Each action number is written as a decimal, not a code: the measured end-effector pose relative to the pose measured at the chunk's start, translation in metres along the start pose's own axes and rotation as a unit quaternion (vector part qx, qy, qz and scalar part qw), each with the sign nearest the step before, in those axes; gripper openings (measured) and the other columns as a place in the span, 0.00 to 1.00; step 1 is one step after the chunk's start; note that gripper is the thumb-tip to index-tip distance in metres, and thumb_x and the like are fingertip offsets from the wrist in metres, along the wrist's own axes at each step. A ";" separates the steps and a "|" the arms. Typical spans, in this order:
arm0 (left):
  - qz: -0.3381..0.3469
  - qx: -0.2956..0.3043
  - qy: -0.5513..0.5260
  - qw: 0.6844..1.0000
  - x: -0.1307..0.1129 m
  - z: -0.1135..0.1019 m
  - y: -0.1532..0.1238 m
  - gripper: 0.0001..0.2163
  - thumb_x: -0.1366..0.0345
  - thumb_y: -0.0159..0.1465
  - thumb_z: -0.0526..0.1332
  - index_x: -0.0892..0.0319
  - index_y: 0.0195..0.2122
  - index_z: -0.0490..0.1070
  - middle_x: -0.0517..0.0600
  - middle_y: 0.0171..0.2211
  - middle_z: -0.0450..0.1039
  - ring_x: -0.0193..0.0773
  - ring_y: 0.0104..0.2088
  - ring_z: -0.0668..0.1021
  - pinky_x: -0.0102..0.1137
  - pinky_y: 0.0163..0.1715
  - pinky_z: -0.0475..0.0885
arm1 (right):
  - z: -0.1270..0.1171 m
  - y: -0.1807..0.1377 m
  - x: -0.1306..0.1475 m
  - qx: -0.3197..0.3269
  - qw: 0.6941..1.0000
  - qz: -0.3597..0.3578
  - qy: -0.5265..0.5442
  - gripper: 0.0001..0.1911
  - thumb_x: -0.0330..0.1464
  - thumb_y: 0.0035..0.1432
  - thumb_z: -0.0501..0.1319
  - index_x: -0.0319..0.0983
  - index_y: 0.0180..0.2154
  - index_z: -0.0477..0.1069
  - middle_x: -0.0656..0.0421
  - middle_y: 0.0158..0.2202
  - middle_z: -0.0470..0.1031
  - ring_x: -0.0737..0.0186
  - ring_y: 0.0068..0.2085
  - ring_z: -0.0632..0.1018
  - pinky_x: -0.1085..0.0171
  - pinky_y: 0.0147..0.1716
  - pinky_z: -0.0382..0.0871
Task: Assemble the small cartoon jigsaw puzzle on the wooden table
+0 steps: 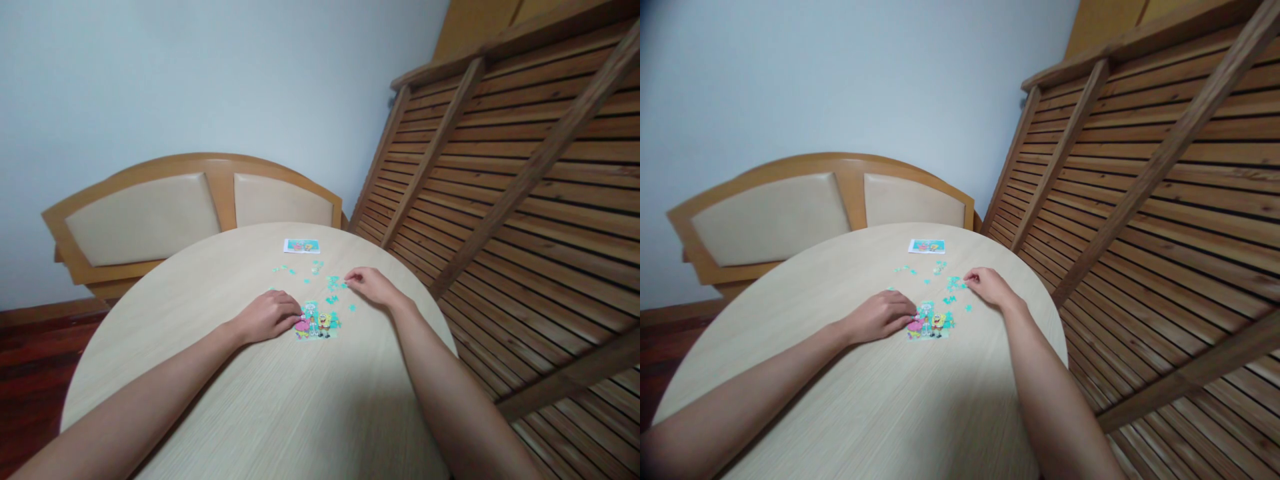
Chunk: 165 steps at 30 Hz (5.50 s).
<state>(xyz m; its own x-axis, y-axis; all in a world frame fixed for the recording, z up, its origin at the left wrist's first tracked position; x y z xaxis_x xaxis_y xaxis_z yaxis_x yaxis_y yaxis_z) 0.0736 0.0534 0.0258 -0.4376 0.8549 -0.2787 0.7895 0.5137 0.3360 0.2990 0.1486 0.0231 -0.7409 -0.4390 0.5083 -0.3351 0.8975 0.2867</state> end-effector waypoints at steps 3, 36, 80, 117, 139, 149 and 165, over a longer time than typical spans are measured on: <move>0.015 0.017 0.015 1.000 -0.007 -0.001 -0.001 0.13 0.59 0.71 0.55 0.57 0.45 0.77 0.55 0.44 0.78 0.44 0.45 0.77 0.37 0.49 0.67 | 0.004 -0.001 -0.008 0.014 1.000 0.014 -0.001 0.09 0.32 0.59 0.62 0.36 0.40 0.80 0.53 0.37 0.82 0.58 0.37 0.80 0.62 0.39 0.71; 0.002 0.002 0.049 0.999 0.009 -0.008 -0.008 0.13 0.60 0.71 0.54 0.56 0.51 0.73 0.55 0.50 0.74 0.43 0.50 0.75 0.37 0.52 0.70 | 0.032 0.009 0.011 -0.004 0.996 -0.030 -0.084 0.22 0.26 0.60 0.56 0.37 0.56 0.71 0.51 0.55 0.75 0.53 0.57 0.72 0.55 0.59 0.62; -0.079 0.012 0.139 0.987 0.018 -0.010 -0.007 0.14 0.58 0.72 0.52 0.58 0.45 0.76 0.55 0.47 0.77 0.46 0.50 0.77 0.40 0.52 0.71 | 0.027 0.018 0.079 -0.051 0.995 -0.080 -0.012 0.12 0.25 0.57 0.60 0.39 0.40 0.80 0.55 0.41 0.82 0.60 0.41 0.80 0.63 0.46 0.71; -0.246 -0.188 -0.386 0.869 0.039 0.011 -0.003 0.19 0.49 0.60 0.64 0.63 0.38 0.78 0.55 0.37 0.80 0.43 0.37 0.79 0.35 0.40 0.73 | 0.049 -0.014 0.113 0.034 0.951 -0.106 0.288 0.08 0.34 0.57 0.65 0.37 0.37 0.74 0.57 0.35 0.78 0.64 0.36 0.77 0.63 0.40 0.72; -0.174 -0.062 0.036 0.982 0.015 -0.004 -0.007 0.10 0.67 0.65 0.56 0.57 0.42 0.77 0.54 0.39 0.79 0.47 0.42 0.78 0.39 0.45 0.72 | 0.047 -0.009 0.094 -0.003 0.968 -0.074 0.239 0.09 0.31 0.59 0.60 0.38 0.39 0.78 0.56 0.38 0.80 0.61 0.39 0.78 0.61 0.43 0.71; -0.220 -0.125 -0.216 0.943 0.030 0.005 -0.006 0.12 0.58 0.67 0.58 0.60 0.44 0.75 0.54 0.40 0.80 0.42 0.40 0.80 0.34 0.42 0.73 | 0.046 -0.012 0.104 0.000 0.973 -0.071 0.218 0.08 0.31 0.57 0.62 0.38 0.36 0.79 0.56 0.36 0.81 0.61 0.38 0.79 0.61 0.43 0.71; -0.212 0.013 -0.099 0.972 0.027 0.000 -0.012 0.14 0.55 0.60 0.65 0.58 0.41 0.77 0.49 0.34 0.77 0.39 0.33 0.76 0.29 0.33 0.67 | 0.061 -0.014 0.117 0.012 0.986 -0.124 0.107 0.08 0.25 0.59 0.61 0.39 0.39 0.78 0.57 0.38 0.81 0.62 0.39 0.79 0.63 0.43 0.70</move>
<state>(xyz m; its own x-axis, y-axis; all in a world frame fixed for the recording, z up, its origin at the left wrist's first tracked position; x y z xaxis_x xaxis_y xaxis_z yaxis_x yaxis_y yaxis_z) 0.0520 0.0699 0.0143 -0.6362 0.5351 -0.5559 0.5684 0.8122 0.1313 0.1813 0.0869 0.0290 -0.4953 -0.6420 0.5852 -0.5059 0.7608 0.4065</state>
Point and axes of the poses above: each hand's wrist, its own y-axis towards the middle knuckle, its own z-axis out of the palm, x = y × z, the point moved 9 cm from there along y, towards the middle knuckle
